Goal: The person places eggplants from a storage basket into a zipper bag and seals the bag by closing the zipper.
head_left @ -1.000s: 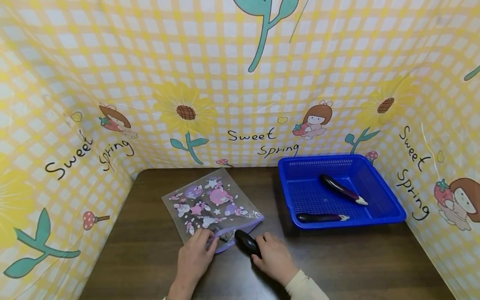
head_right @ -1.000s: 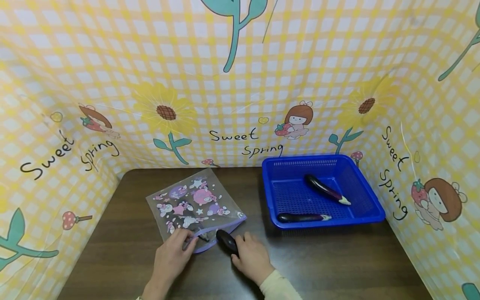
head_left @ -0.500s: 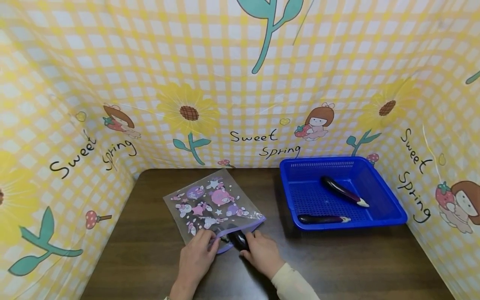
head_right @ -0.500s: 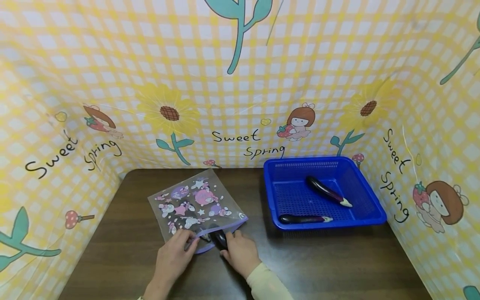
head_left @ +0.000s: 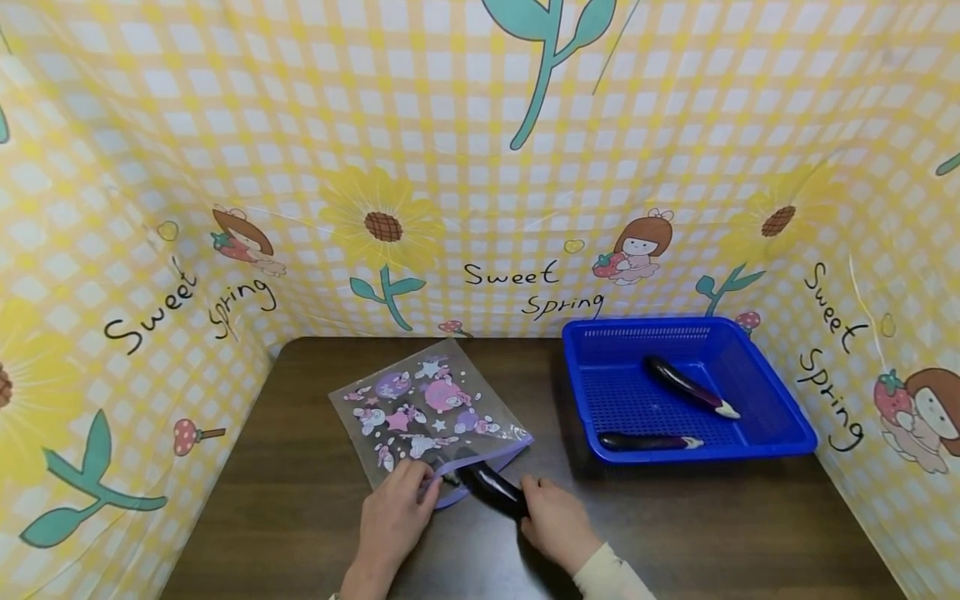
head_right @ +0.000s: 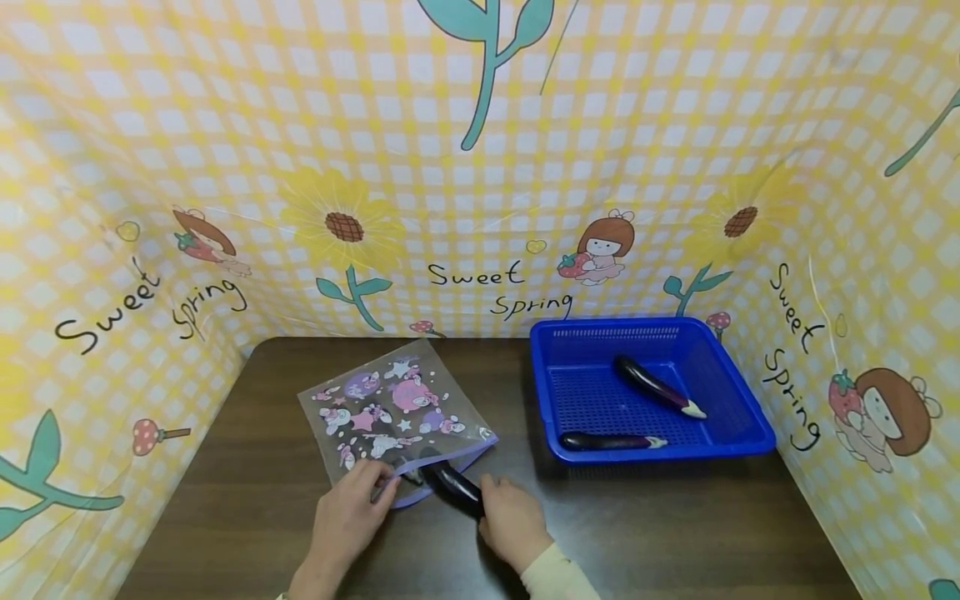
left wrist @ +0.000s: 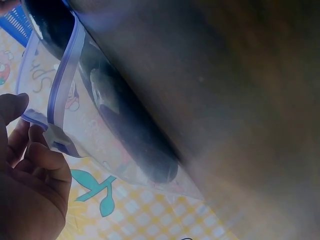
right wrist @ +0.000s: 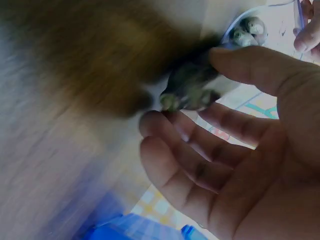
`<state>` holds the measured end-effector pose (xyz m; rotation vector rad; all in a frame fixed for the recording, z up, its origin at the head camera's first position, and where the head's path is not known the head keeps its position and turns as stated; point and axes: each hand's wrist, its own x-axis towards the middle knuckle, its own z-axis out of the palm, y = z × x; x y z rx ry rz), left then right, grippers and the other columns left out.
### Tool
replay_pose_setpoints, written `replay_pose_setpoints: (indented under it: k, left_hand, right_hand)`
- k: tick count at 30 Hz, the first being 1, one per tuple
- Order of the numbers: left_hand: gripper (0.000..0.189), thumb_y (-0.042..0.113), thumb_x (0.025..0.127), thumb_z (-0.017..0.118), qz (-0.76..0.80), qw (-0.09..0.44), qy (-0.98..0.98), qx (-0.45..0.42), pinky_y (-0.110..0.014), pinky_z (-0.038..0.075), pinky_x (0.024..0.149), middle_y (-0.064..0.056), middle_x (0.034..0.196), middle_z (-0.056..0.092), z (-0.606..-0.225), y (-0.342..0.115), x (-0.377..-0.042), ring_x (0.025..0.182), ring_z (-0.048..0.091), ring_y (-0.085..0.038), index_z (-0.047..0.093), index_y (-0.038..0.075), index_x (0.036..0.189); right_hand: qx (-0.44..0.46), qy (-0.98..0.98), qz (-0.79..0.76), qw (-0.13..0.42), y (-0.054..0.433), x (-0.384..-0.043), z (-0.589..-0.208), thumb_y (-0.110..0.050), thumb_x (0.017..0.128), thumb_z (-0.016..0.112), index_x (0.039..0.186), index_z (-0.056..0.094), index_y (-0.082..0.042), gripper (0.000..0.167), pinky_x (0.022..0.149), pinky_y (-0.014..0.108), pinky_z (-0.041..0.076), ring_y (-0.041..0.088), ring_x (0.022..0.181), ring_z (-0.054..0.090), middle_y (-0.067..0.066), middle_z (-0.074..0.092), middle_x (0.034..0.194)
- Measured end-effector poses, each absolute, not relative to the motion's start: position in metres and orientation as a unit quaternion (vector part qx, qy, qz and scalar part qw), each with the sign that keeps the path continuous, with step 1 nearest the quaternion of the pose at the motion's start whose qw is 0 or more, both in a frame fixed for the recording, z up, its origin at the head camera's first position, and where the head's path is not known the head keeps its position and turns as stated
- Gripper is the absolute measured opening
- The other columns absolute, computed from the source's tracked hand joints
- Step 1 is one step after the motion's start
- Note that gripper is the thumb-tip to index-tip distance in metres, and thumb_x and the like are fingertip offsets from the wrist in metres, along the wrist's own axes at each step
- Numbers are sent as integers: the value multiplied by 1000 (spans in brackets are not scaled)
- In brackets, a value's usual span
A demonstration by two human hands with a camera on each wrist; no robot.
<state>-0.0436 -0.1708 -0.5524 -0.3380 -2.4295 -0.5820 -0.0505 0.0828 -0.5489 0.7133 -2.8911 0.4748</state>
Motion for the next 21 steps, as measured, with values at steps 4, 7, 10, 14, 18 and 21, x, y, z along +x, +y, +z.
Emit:
replay_pose_setpoints:
  k: [4, 7, 10, 14, 18, 21]
  left_hand:
    - [28, 12, 75, 87, -219, 311, -915, -133, -30, 44, 47, 7, 79, 53, -553, -171, -44, 62, 53, -10, 61, 16, 84]
    - [28, 12, 75, 87, -219, 309, -916, -133, -29, 44, 48, 6, 79, 53, -552, -171, -44, 63, 53, -9, 61, 16, 84]
    - [28, 11, 75, 87, -220, 304, -918, -129, -29, 44, 48, 7, 78, 53, -552, -171, -43, 63, 53, -9, 60, 16, 84]
    - [27, 12, 76, 86, -222, 299, -920, -124, -29, 43, 48, 7, 78, 53, -552, -170, -43, 63, 53, -9, 61, 17, 84]
    - [27, 12, 76, 86, -225, 298, -919, -124, -29, 43, 48, 7, 78, 53, -551, -170, -44, 63, 52, -8, 61, 16, 84]
    - [27, 12, 76, 86, -226, 298, -919, -124, -30, 43, 48, 7, 79, 53, -550, -169, -44, 63, 52, -8, 61, 16, 84]
  right_hand:
    - [237, -958, 151, 62, 88, -47, -550, -9, 64, 82, 92, 56, -8, 38, 48, 39, 45, 27, 61, 61, 7, 59, 73]
    - [241, -956, 153, 64, 86, -46, -550, -9, 67, 81, 91, 57, -7, 34, 49, 39, 47, 27, 62, 62, 7, 60, 74]
    - [244, -955, 157, 66, 81, -47, -550, -11, 71, 82, 89, 57, -8, 31, 52, 40, 48, 27, 63, 63, 7, 61, 74]
    - [243, -954, 164, 67, 73, -51, -550, -13, 75, 83, 89, 57, -8, 30, 52, 40, 48, 27, 64, 63, 7, 62, 75]
    - [250, -949, 176, 77, 65, -55, -549, -12, 77, 83, 92, 57, -7, 30, 50, 38, 47, 25, 61, 62, 6, 61, 73]
    - [256, -947, 175, 85, 59, -58, -550, -13, 78, 83, 94, 57, -7, 30, 49, 37, 46, 24, 60, 61, 6, 60, 72]
